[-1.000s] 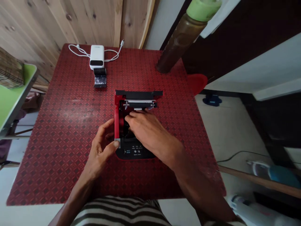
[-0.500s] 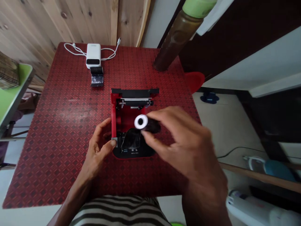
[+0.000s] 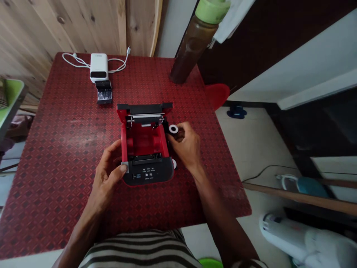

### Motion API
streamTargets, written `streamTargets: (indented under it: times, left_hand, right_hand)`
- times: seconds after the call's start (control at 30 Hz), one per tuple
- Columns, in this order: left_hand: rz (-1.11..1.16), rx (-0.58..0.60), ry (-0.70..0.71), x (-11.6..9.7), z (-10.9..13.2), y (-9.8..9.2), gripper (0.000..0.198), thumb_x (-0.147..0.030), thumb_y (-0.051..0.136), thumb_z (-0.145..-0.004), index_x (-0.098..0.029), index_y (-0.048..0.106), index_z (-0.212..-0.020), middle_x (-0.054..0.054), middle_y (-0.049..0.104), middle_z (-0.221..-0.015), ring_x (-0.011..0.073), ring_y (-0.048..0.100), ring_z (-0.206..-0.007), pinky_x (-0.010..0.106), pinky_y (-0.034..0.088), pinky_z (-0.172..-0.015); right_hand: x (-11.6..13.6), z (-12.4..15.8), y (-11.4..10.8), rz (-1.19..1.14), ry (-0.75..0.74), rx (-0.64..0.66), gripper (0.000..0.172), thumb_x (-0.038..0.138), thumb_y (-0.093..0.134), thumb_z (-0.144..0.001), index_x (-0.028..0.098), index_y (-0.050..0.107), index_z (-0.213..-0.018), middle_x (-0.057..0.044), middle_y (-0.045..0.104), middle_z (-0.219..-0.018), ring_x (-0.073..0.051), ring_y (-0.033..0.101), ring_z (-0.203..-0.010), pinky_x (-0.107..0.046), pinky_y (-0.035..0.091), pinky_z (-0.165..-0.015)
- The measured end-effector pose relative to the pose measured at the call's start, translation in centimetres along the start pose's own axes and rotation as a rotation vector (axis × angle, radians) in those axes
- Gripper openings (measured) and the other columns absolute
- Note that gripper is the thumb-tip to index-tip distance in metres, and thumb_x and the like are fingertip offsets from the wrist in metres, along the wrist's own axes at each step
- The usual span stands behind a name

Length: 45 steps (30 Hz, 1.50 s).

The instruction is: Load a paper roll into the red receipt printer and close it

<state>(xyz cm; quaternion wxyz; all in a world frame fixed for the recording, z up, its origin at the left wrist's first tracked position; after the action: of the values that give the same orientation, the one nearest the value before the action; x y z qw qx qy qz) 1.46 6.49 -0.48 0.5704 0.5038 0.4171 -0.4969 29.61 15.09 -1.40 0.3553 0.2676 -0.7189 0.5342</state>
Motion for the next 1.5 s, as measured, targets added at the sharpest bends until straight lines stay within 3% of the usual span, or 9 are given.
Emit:
streamTargets:
  times: [0.43, 0.67, 0.8, 0.87, 0.97, 1.03, 1.13, 1.33, 1.5]
  left_hand:
    - [-0.018, -0.020, 0.000, 0.0, 0.0, -0.2, 0.060, -0.050, 0.082, -0.101, -0.036, 0.071, -0.158, 0.006, 0.073, -0.159, 0.0339, 0.076, -0.135, 0.045, 0.064, -0.108]
    - [0.016, -0.008, -0.010, -0.2, 0.1, 0.1, 0.055, -0.046, 0.081, -0.102, -0.036, 0.072, -0.156, 0.005, 0.074, -0.158, 0.0335, 0.075, -0.138, 0.045, 0.064, -0.110]
    - [0.014, -0.015, -0.015, 0.1, 0.1, 0.0, 0.056, -0.045, 0.081, -0.102, -0.037, 0.071, -0.157, 0.005, 0.073, -0.160, 0.0351, 0.073, -0.142, 0.048, 0.064, -0.114]
    - [0.017, -0.023, -0.023, 0.4, 0.1, -0.2, 0.056, -0.045, 0.081, -0.102, -0.038, 0.071, -0.156, 0.004, 0.072, -0.161, 0.0355, 0.071, -0.144, 0.048, 0.063, -0.115]
    - [0.027, -0.026, -0.027, 0.7, 0.2, -0.5, 0.056, -0.046, 0.082, -0.102, -0.039, 0.072, -0.157, 0.003, 0.069, -0.164, 0.0356, 0.068, -0.148, 0.048, 0.062, -0.116]
    - [0.023, -0.021, -0.021, 0.7, 0.3, -0.5, 0.056, -0.047, 0.081, -0.102, -0.039, 0.072, -0.156, 0.003, 0.069, -0.165, 0.0356, 0.067, -0.149, 0.048, 0.061, -0.118]
    - [0.009, -0.027, -0.011, 0.5, 0.3, -0.4, 0.053, -0.048, 0.081, -0.102, -0.038, 0.074, -0.154, 0.003, 0.070, -0.163, 0.0350, 0.067, -0.148, 0.048, 0.059, -0.120]
    - [0.001, -0.029, -0.021, 0.7, 0.3, -0.5, 0.054, -0.049, 0.080, -0.103, -0.038, 0.072, -0.155, 0.004, 0.070, -0.163, 0.0347, 0.069, -0.145, 0.049, 0.059, -0.119]
    - [-0.006, -0.030, 0.006, 0.7, 0.1, -0.6, 0.055, -0.048, 0.080, -0.103, -0.037, 0.071, -0.156, 0.005, 0.070, -0.162, 0.0345, 0.069, -0.147, 0.049, 0.059, -0.120]
  right_hand:
    - [-0.2, 0.9, 0.5, -0.091, 0.015, 0.149, 0.030, 0.043, 0.077, -0.085, 0.028, 0.064, -0.108, -0.006, 0.083, -0.103, -0.024, 0.077, -0.084, -0.041, 0.061, -0.078]
    - [-1.7, 3.5, -2.7, -0.090, 0.094, 0.132, 0.051, 0.046, 0.078, -0.091, 0.023, 0.068, -0.136, -0.014, 0.083, -0.125, -0.024, 0.080, -0.089, -0.043, 0.064, -0.077]
    - [-2.6, 4.9, -4.6, -0.084, 0.143, 0.130, 0.044, 0.043, 0.075, -0.094, 0.023, 0.071, -0.134, -0.011, 0.083, -0.118, -0.025, 0.081, -0.095, -0.045, 0.065, -0.085]
    - [-2.3, 5.7, -5.2, -0.075, 0.138, 0.145, 0.038, 0.039, 0.076, -0.094, 0.023, 0.075, -0.129, -0.009, 0.083, -0.109, -0.024, 0.080, -0.091, -0.043, 0.065, -0.082]
    - [-1.1, 7.3, -4.8, -0.045, 0.100, 0.286, 0.035, 0.030, 0.080, -0.091, 0.026, 0.078, -0.125, -0.006, 0.082, -0.106, -0.022, 0.076, -0.085, -0.041, 0.063, -0.079]
    - [-0.1, 8.5, -3.8, -0.023, 0.064, 0.365, 0.043, 0.023, 0.084, -0.086, 0.027, 0.077, -0.128, -0.006, 0.082, -0.115, -0.024, 0.077, -0.093, -0.043, 0.065, -0.085]
    - [0.8, 9.7, -2.5, -0.020, 0.019, 0.309, 0.046, 0.017, 0.082, -0.085, 0.026, 0.072, -0.129, -0.010, 0.080, -0.126, -0.029, 0.078, -0.113, -0.050, 0.066, -0.100]
    - [1.2, 10.0, -1.2, -0.070, -0.042, 0.239, 0.027, 0.016, 0.071, -0.095, 0.028, 0.074, -0.119, -0.012, 0.080, -0.130, -0.033, 0.074, -0.127, -0.056, 0.061, -0.113]
    - [0.9, 9.8, -1.7, -0.107, -0.016, 0.222, 0.023, 0.019, 0.071, -0.094, 0.028, 0.074, -0.115, -0.009, 0.083, -0.118, -0.030, 0.078, -0.114, -0.051, 0.064, -0.105]
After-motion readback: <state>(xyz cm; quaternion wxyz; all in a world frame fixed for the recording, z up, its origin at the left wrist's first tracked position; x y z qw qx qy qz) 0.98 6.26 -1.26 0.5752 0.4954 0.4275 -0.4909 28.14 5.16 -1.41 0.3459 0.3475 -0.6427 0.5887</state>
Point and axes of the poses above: each hand's wrist, its own z-axis away from the middle knuckle, its own y-axis out of the palm, x = y × z, the point moved 6 cm from there along -z, towards the middle knuckle
